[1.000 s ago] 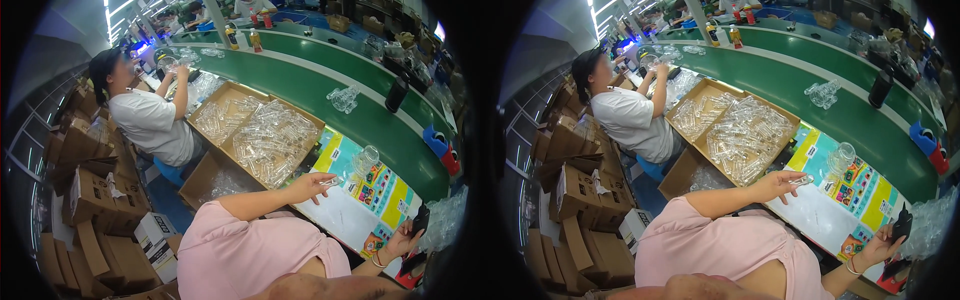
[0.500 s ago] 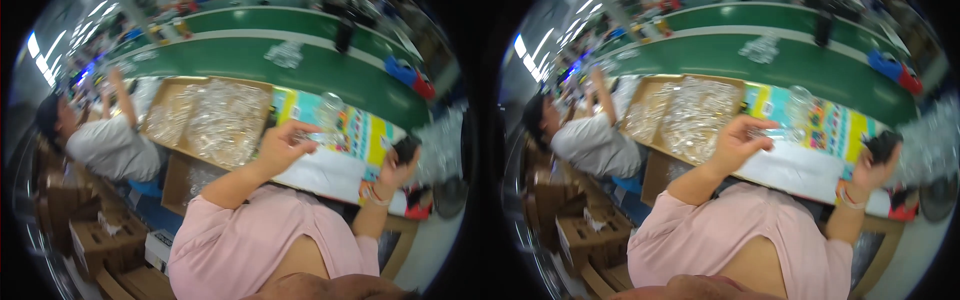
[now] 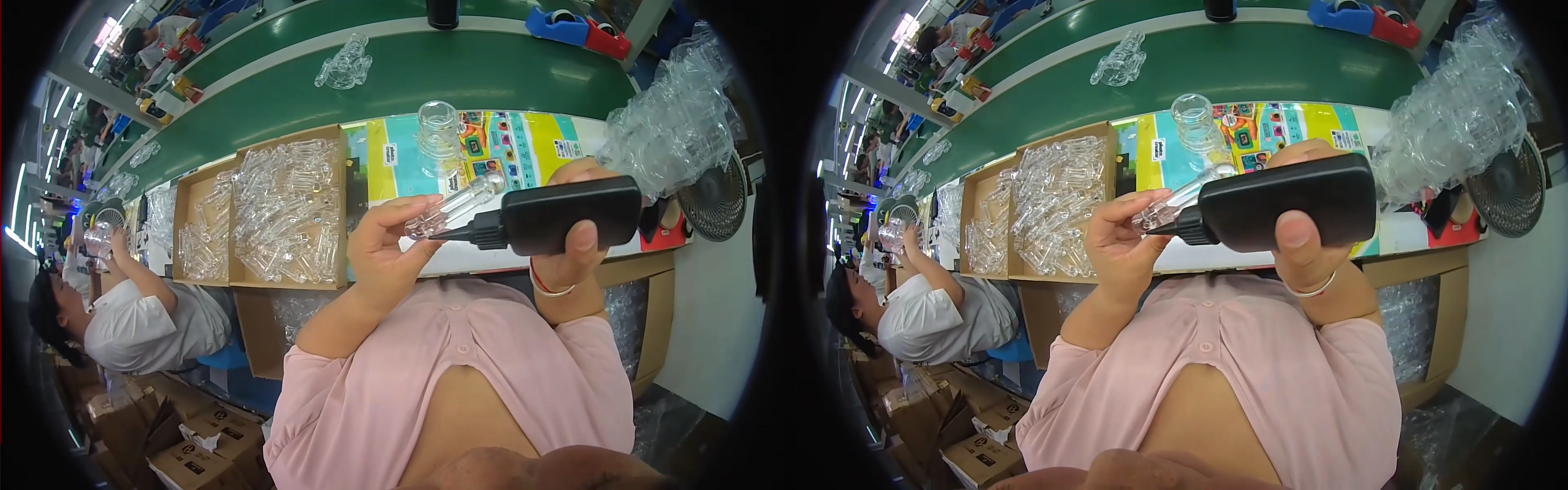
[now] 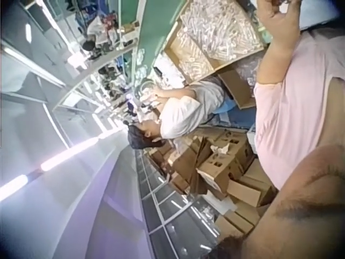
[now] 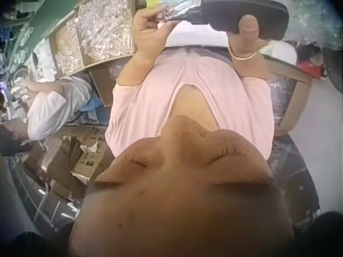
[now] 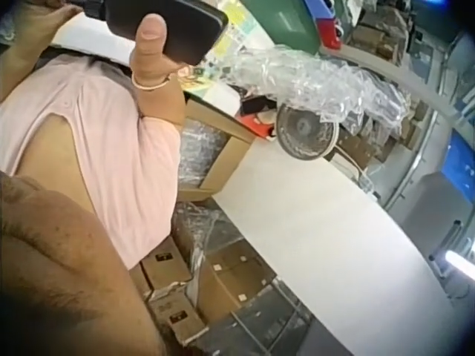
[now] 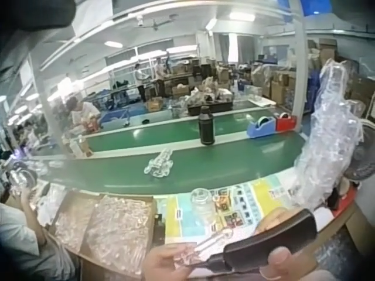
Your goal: Applying adhesive to small glass tubes and attaching them to a larger glass fixture component.
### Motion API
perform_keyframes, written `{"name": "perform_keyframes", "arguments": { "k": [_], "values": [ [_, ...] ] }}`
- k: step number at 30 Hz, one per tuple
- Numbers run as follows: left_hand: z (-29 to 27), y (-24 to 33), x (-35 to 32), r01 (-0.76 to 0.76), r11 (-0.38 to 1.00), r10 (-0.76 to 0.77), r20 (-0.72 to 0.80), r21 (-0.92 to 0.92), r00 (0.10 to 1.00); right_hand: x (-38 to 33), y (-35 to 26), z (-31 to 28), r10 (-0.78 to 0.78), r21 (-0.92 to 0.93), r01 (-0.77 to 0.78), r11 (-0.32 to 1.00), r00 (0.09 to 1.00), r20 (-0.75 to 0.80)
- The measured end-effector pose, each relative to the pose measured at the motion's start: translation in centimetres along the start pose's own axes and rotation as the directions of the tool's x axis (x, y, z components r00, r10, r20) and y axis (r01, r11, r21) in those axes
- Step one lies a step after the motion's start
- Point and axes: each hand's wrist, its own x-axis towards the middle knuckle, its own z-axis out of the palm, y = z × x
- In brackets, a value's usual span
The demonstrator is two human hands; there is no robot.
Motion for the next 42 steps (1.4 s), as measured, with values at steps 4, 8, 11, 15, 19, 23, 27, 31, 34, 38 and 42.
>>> {"name": "perform_keyframes", "arguments": {
  "k": [4,8,11,15,19,23,27,31,34,38,42],
  "values": [
    [-0.1,-0.1,-0.1,-0.023,1.0,0.023,-0.024,0.012,0.999,-0.4,-0.4,-0.5,-0.021,-0.067,0.026,0.997,0.997,0.074],
    [-0.1,0.0,0.0,-0.056,0.998,0.057,-0.018,0.022,0.998,-0.2,-0.6,-0.8,-0.088,-0.149,0.119,0.982,0.976,0.198],
    [-0.2,-0.1,0.0,-0.134,0.988,0.134,0.001,0.073,0.991,0.0,-0.5,-0.9,-0.135,-0.189,0.205,0.96,0.935,0.328],
    [-0.3,-0.6,-0.1,-0.15,0.982,0.152,-0.01,0.115,0.988,-0.2,-0.3,-0.6,-0.186,-0.161,0.236,0.958,0.943,0.278],
    [-0.4,-0.7,-0.1,-0.2,0.965,0.203,-0.003,0.172,0.979,-0.2,-0.6,-0.5,-0.107,-0.216,0.165,0.962,0.961,0.256],
    [-0.5,-0.5,0.2,-0.223,0.946,0.223,0.03,0.236,0.974,-0.4,-0.3,0.0,0.018,-0.089,-0.008,0.996,0.993,0.114],
    [-0.5,0.1,0.6,-0.258,0.896,0.252,0.065,0.362,0.966,0.5,-0.9,-0.4,0.049,-0.158,-0.016,0.987,0.977,0.208],
    [-0.6,0.3,0.7,-0.286,0.817,0.276,0.096,0.5,0.956,0.8,-1.0,-0.7,0.005,-0.185,0.039,0.982,0.973,0.232],
    [-0.9,0.3,0.4,-0.271,0.817,0.238,0.131,0.509,0.962,0.3,-1.5,-1.1,-0.082,-0.253,0.162,0.954,0.951,0.299],
    [-0.8,0.4,1.1,-0.305,0.756,0.269,0.15,0.58,0.952,0.1,-1.6,-0.9,-0.224,-0.166,0.317,0.934,0.88,0.419],
    [-0.6,0.4,1.2,-0.285,0.778,0.244,0.149,0.56,0.958,-0.8,-1.1,-0.7,-0.379,-0.221,0.509,0.832,0.813,0.442]
  ]
}}
